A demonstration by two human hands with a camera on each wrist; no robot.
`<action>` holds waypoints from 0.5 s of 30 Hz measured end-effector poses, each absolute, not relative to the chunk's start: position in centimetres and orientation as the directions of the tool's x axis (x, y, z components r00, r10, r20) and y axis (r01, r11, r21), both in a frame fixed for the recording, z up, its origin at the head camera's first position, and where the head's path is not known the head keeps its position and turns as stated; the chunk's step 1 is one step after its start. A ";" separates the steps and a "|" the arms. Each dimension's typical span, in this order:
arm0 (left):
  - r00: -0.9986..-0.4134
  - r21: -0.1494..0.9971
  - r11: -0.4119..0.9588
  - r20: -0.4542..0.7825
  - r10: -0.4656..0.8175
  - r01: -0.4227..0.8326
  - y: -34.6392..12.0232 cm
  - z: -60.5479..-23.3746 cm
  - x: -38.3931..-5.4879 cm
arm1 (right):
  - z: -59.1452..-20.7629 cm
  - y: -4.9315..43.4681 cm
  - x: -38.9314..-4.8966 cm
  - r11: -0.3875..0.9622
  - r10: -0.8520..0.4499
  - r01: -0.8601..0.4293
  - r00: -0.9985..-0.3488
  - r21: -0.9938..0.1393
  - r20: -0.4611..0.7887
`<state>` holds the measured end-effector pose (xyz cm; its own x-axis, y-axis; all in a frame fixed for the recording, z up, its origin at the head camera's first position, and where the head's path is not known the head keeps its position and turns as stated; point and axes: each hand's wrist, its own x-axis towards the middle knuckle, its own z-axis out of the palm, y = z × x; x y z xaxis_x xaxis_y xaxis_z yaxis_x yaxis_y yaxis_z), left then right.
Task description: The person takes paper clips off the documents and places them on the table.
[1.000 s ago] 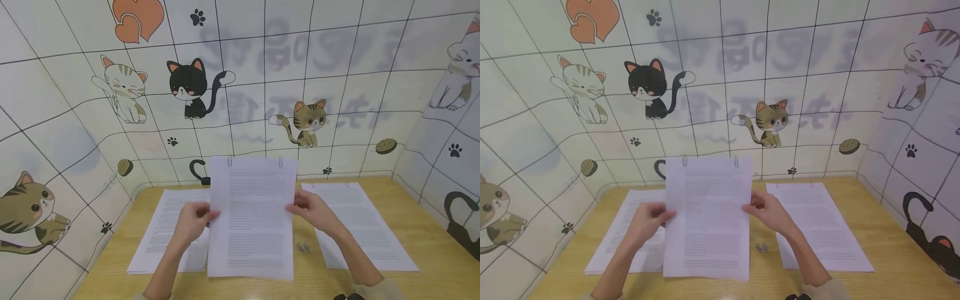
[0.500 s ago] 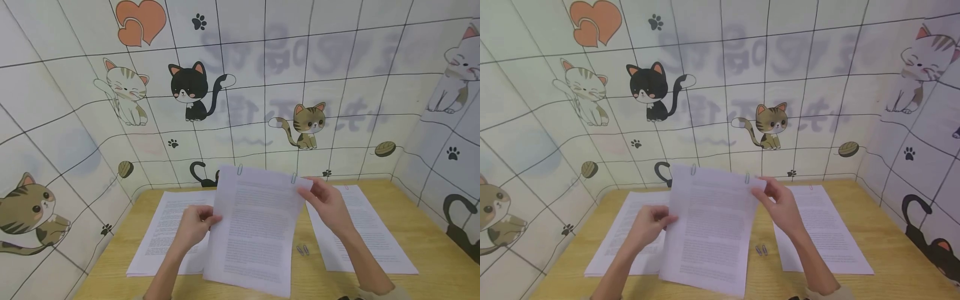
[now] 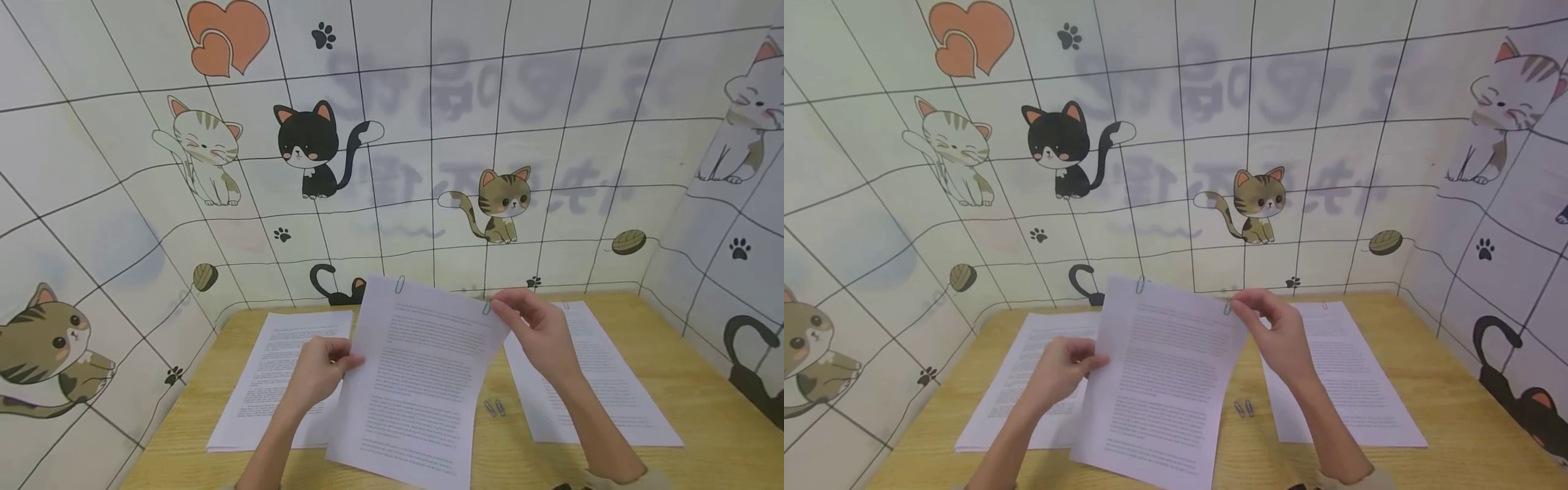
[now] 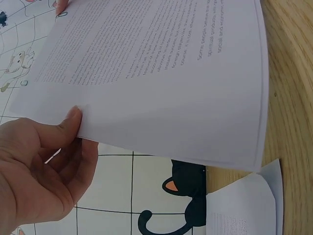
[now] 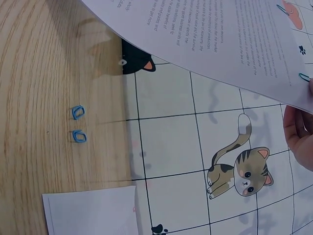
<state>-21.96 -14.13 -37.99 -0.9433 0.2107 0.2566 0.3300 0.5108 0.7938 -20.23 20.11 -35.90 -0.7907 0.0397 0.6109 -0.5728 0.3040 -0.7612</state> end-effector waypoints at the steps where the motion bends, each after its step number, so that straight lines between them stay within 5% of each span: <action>1: -0.942 0.792 0.511 0.259 0.213 0.334 -14.1 -38.0 -22.0 | -35.9 20.1 -20.2 0.308 0.039 -0.577 -0.787 -0.757 0.616; 15: -0.942 0.791 0.513 0.256 0.215 0.332 -14.1 -37.9 -21.9 | -35.3 20.0 -19.7 0.373 0.056 -0.557 -0.785 -0.742 0.617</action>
